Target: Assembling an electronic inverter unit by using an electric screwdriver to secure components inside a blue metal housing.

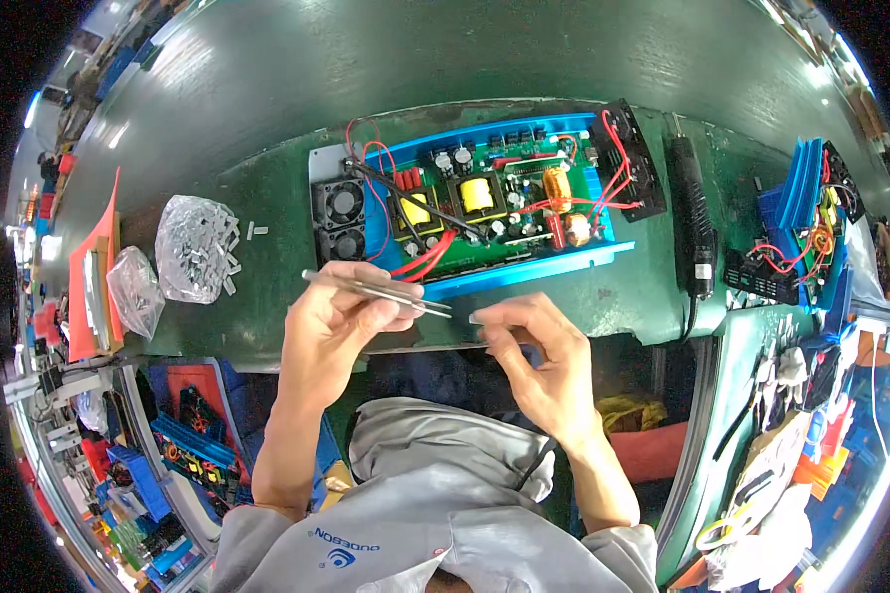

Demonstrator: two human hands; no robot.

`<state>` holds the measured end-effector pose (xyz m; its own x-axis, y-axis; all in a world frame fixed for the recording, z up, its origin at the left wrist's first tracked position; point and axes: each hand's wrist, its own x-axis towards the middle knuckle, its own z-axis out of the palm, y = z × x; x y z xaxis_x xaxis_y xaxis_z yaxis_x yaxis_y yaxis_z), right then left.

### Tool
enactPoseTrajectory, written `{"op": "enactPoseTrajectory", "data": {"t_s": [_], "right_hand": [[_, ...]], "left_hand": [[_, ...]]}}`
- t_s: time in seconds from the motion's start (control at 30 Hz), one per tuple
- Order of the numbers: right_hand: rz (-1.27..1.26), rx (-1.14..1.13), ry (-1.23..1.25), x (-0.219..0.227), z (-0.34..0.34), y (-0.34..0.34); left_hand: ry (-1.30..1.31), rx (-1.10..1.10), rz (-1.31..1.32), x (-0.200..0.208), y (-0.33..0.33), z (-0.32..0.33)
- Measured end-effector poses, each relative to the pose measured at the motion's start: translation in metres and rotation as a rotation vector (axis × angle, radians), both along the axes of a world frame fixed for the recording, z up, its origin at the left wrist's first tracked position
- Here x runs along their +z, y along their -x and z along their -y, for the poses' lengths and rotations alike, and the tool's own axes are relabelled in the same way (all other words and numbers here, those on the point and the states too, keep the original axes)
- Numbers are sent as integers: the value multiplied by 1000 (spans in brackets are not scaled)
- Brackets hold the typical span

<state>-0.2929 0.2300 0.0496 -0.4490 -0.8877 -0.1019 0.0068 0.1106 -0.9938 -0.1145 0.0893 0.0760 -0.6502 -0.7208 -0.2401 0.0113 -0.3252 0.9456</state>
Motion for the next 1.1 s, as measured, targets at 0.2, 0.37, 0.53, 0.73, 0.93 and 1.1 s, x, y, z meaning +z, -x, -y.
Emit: {"op": "enactPoseTrajectory", "data": {"t_s": [0.2,0.37,0.53,0.73,0.93,1.1], "right_hand": [[-68,15,-7,4,3,1],[-149,-7,-3,5,1,6],[-1047,-631,-101,-14,-24,91],[-1155,-638,-466,-33,-44,155],[-635,-603,-539,-22,-98,70],[457,-492,-221,-43,-145,0]], "left_hand": [[-33,-15,-41,0,11,-5],[40,-11,92,0,16,-6],[392,92,121,-1,15,-3],[819,108,78,-26,28,8],[1280,5,162,-43,43,14],[1341,-70,269,-30,50,14]]}}
